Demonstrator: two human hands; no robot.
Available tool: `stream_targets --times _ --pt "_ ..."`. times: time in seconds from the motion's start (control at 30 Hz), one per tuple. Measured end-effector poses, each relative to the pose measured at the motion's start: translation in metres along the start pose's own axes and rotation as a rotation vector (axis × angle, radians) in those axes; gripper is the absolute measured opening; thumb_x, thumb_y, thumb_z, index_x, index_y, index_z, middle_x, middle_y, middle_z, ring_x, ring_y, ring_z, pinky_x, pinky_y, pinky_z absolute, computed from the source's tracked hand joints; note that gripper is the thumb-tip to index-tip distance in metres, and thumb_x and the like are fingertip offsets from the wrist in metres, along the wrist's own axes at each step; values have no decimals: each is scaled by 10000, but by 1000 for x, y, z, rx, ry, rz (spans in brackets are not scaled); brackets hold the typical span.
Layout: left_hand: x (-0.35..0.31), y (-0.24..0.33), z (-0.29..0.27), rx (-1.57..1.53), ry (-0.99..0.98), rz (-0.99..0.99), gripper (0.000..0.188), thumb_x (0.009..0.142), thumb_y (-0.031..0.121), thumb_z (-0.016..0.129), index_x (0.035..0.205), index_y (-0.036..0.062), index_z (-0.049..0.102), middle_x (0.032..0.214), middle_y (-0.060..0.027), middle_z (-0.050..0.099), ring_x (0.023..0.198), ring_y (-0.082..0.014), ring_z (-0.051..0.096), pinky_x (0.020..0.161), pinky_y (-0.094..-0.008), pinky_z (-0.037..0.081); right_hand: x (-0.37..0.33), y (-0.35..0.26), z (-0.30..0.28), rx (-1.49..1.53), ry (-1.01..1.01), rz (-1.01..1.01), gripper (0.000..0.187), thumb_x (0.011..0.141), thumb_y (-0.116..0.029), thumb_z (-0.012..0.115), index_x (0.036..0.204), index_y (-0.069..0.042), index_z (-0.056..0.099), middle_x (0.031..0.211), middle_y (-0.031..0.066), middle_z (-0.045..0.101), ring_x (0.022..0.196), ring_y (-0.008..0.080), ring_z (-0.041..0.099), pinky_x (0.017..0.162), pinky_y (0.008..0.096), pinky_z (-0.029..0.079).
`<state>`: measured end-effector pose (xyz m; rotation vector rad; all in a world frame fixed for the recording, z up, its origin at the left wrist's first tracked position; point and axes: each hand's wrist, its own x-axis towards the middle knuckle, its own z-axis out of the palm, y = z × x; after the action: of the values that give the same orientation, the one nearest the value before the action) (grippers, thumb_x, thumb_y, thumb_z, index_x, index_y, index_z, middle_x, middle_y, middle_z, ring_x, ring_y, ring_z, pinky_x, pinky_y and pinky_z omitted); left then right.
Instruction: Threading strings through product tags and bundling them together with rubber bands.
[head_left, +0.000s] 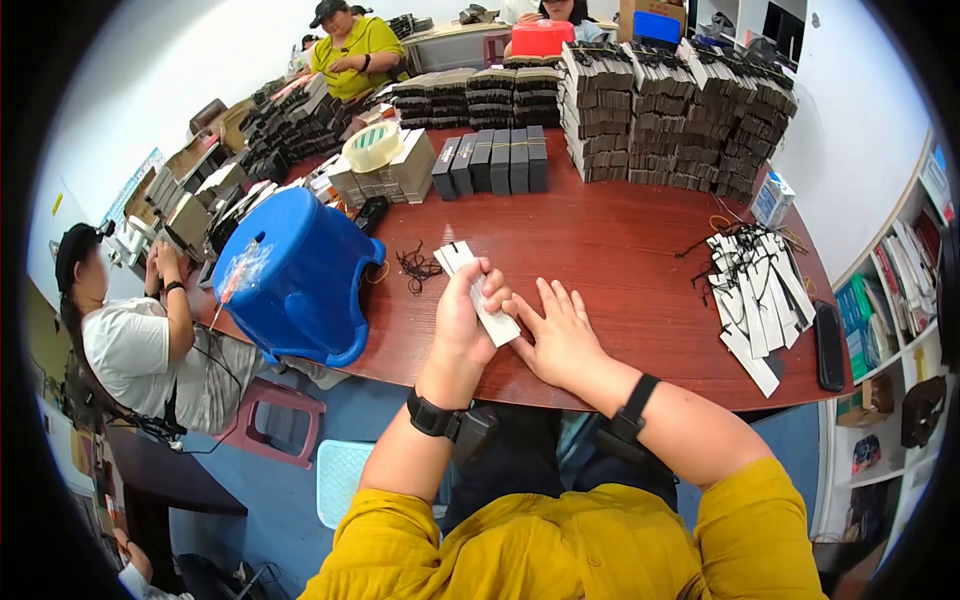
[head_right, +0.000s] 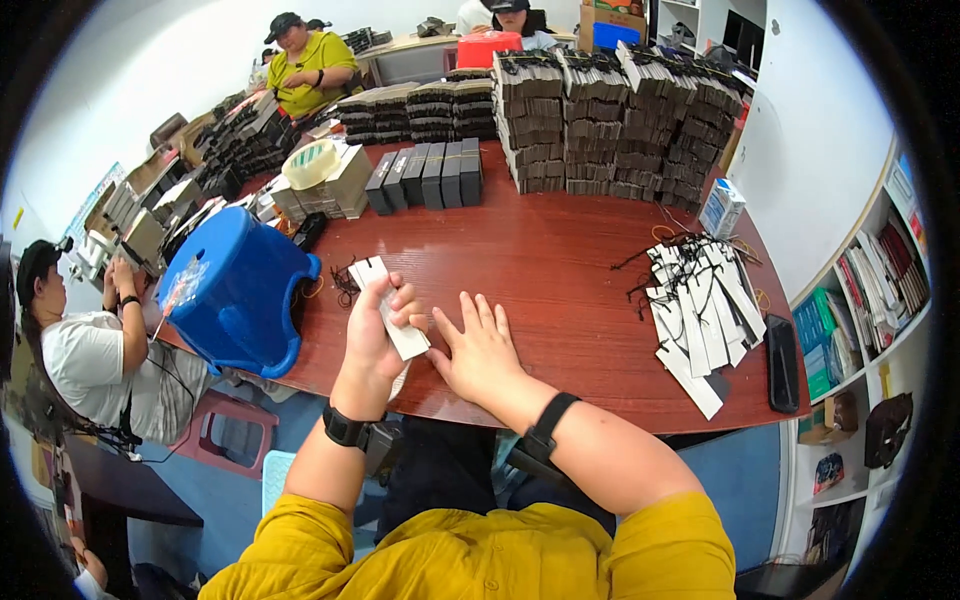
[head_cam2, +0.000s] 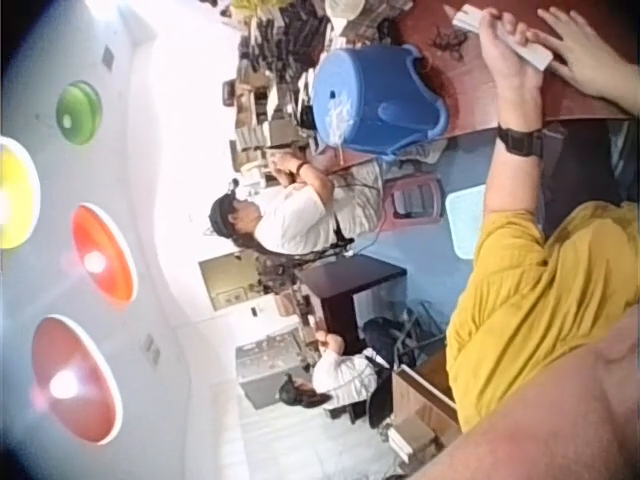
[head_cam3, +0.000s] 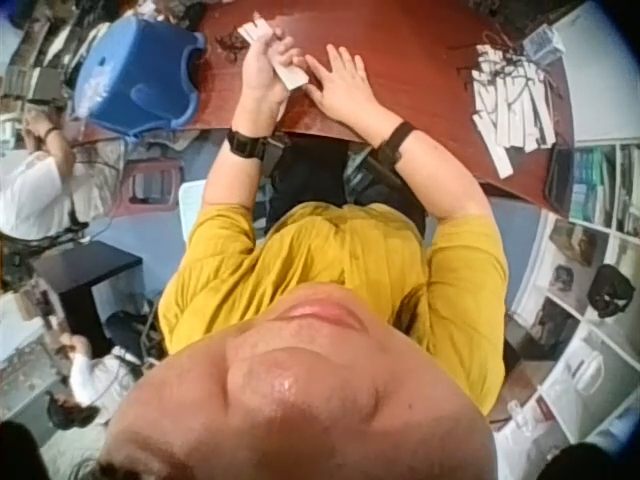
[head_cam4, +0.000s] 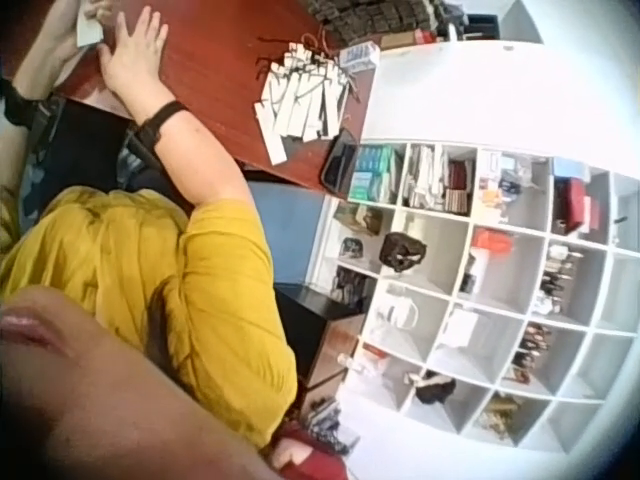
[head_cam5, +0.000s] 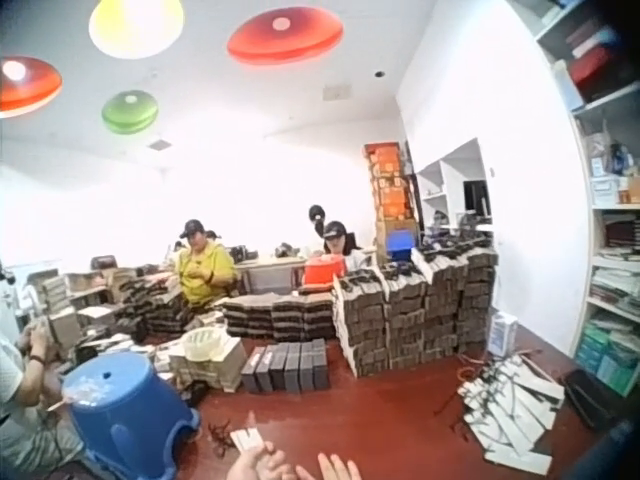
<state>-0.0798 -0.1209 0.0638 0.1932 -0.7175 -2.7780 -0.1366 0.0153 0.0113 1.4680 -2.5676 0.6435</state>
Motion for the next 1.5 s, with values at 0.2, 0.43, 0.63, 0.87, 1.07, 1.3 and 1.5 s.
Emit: stream_targets --times 0.2,0.43,0.63,0.87,1.07,1.3,1.5 --pt "-24 -7 -9 -204 -85 -80 134 906 213 455 839 98 476 606 25 353 479 -67 336 480 -210 337 24 -1 -3 52 327 -69 442 848 -382 520 1089 -14 557 1158 245 483 1163 407 394 985 538 275" --pt "-40 -30 -10 -150 -74 -53 116 915 199 457 874 90 449 613 23 335 472 -60 336 510 -216 360 50 52 -49 68 57 135 310 858 -339 497 762 -63 601 860 133 640 782 323 615 659 450 494" --pt "-54 -24 -21 -94 -27 3 115 901 221 471 861 113 471 599 32 359 460 -61 334 499 -220 361 4 52 -39 28 -106 7 1032 684 -680 580 1423 -78 183 1446 284 95 1334 445 126 1087 501 128" --pt "-68 -37 -24 -127 120 -74 89 867 203 508 840 121 483 598 33 356 452 -69 320 461 -214 329 31 17 3 -29 -160 -129 844 814 -584 493 1416 -68 203 1455 273 91 1356 400 107 1104 466 92" --pt "-88 -55 -3 -58 -26 -190 127 911 261 483 915 134 495 593 36 336 469 -64 328 517 -227 343 52 7 -10 186 -68 25 757 863 -559 425 1368 -8 303 1447 238 173 1355 368 138 1090 502 88" --pt "-68 -98 31 134 -222 -323 216 920 339 496 851 137 460 603 29 357 490 -84 358 541 -239 371 -31 55 -116 651 102 151 267 915 -237 506 1017 -4 588 1048 118 563 987 221 540 860 303 424" --pt "-21 -125 12 21 -137 -260 240 921 345 481 860 113 467 670 9 389 598 -100 409 602 -266 418 -154 115 -151 -47 333 406 168 777 -104 615 916 -12 601 879 125 581 840 282 548 762 361 441"
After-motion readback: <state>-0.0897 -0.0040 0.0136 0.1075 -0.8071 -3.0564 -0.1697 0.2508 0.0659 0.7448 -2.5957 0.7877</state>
